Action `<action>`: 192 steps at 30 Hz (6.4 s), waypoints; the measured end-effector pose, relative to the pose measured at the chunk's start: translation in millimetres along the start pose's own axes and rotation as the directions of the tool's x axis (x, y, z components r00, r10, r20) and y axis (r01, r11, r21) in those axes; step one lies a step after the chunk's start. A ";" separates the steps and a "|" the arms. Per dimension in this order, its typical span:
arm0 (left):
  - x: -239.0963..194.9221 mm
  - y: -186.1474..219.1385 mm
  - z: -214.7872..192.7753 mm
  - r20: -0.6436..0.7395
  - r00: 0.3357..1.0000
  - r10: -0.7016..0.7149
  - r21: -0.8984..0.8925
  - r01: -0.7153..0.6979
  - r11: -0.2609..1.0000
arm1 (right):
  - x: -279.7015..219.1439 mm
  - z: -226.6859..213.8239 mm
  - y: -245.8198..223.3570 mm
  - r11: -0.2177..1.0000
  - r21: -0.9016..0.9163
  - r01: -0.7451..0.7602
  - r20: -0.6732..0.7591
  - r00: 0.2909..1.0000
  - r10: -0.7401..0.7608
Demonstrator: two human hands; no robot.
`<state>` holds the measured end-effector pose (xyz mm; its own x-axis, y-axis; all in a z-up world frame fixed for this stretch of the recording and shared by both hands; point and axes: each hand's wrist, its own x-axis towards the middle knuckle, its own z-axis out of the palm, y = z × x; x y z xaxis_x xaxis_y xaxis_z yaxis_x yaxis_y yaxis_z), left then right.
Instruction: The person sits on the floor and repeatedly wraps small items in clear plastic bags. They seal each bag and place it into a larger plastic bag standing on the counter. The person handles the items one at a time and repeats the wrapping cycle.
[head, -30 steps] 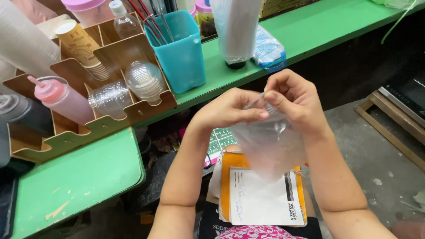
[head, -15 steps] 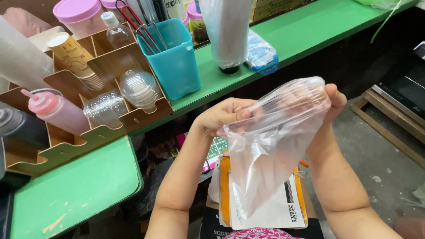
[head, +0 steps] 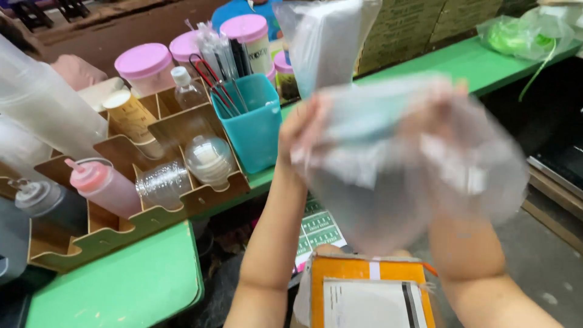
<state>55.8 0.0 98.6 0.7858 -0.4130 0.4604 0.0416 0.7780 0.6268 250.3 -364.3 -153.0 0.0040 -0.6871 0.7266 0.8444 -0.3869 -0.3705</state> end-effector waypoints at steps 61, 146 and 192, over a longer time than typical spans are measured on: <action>110.6 -98.3 -255.2 -0.891 0.399 0.218 0.305 0.169 0.937 | -49.9 215.1 -72.2 -0.334 -0.316 -0.888 0.285 -0.425 0.859; 139.1 -220.8 -133.0 -0.188 0.930 0.315 0.782 0.336 -0.525 | -2.0 94.8 -8.3 0.644 -0.498 -0.581 0.700 0.170 0.694; 150.8 -238.2 -155.7 -0.286 0.906 0.313 0.819 0.401 -0.410 | 31.1 89.2 -46.8 0.583 -0.403 -0.706 0.761 0.096 0.641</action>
<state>260.5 -173.9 -79.1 0.9013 0.0050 0.4331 -0.2076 -0.8726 0.4422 258.7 -312.7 -61.5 0.9497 0.1545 0.2724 0.2739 0.0117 -0.9617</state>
